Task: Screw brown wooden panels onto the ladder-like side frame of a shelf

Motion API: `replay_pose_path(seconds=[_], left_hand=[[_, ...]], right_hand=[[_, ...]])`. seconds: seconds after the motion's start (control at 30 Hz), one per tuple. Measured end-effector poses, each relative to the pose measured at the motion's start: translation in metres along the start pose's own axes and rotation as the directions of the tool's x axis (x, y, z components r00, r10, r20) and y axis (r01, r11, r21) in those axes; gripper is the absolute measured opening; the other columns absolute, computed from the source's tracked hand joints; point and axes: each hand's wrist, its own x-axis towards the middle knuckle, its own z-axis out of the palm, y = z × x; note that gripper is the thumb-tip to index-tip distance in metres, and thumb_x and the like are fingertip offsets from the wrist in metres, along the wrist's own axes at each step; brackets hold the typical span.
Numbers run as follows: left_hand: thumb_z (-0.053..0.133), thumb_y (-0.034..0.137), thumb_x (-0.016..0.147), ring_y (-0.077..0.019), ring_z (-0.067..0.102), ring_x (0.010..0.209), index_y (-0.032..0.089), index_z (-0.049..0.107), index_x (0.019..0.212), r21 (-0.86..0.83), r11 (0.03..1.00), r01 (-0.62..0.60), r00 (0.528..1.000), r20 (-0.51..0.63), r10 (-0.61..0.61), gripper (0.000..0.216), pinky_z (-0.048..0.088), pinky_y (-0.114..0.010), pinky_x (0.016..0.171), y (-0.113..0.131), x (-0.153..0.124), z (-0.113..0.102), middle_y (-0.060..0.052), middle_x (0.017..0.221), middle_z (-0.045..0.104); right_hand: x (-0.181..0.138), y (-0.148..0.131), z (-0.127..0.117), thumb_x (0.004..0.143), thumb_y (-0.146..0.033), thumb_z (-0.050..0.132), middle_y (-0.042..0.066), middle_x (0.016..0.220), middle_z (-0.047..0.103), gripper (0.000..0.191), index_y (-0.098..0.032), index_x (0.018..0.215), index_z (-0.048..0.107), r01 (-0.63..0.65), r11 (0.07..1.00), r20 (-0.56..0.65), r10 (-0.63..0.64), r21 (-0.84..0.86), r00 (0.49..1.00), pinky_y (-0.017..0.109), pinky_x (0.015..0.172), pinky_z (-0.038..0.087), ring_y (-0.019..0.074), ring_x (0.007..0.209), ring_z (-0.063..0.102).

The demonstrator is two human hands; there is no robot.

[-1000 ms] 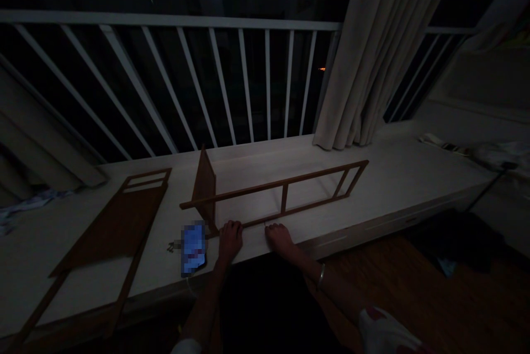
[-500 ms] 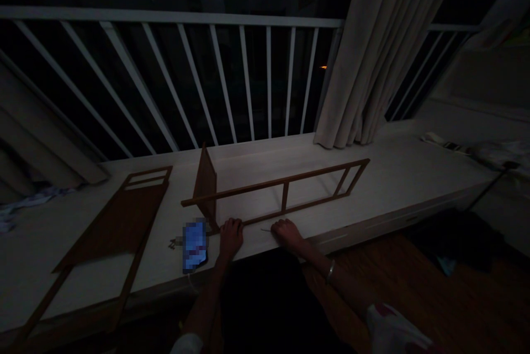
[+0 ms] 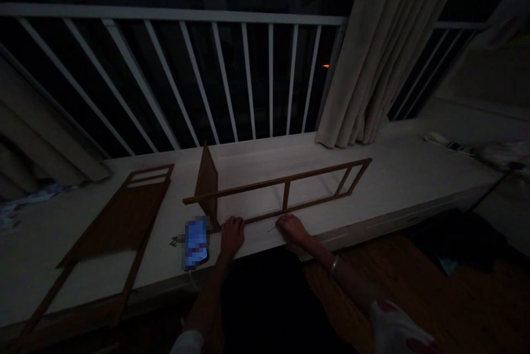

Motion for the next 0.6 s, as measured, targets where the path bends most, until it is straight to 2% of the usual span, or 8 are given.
replay_pose_path(seconds=[0.33, 0.6], left_hand=[[0.033, 0.027, 0.085, -0.0211, 0.045, 0.092, 0.020, 0.053, 0.095, -0.019, 1.000, 0.004, 1.000, 0.006, -0.004, 0.024, 0.032, -0.035, 0.080, 0.000, 0.000, 0.003, -0.008, 0.092, 0.050], [0.033, 0.028, 0.085, -0.0209, 0.045, 0.091, 0.020, 0.053, 0.095, 0.004, 1.000, 0.003, 1.000, 0.012, -0.003, 0.024, 0.031, -0.035, 0.080, 0.002, 0.001, 0.003, -0.008, 0.093, 0.050]], right_hand=[[-0.010, 0.004, 0.014, 0.079, -0.008, 0.041, 0.009, 0.092, 0.059, 0.022, -0.015, 0.094, 0.056, -0.015, 0.998, -0.107, 0.021, 0.059, 0.994, 0.029, 0.080, 0.034, 0.0185, 0.091, 0.049], [-0.016, 0.011, 0.029, 0.078, -0.008, 0.045, 0.008, 0.096, 0.057, 0.023, -0.016, 0.097, 0.054, 0.037, 0.994, -0.194, -0.016, 0.105, 0.981, 0.029, 0.080, 0.035, 0.0174, 0.092, 0.048]])
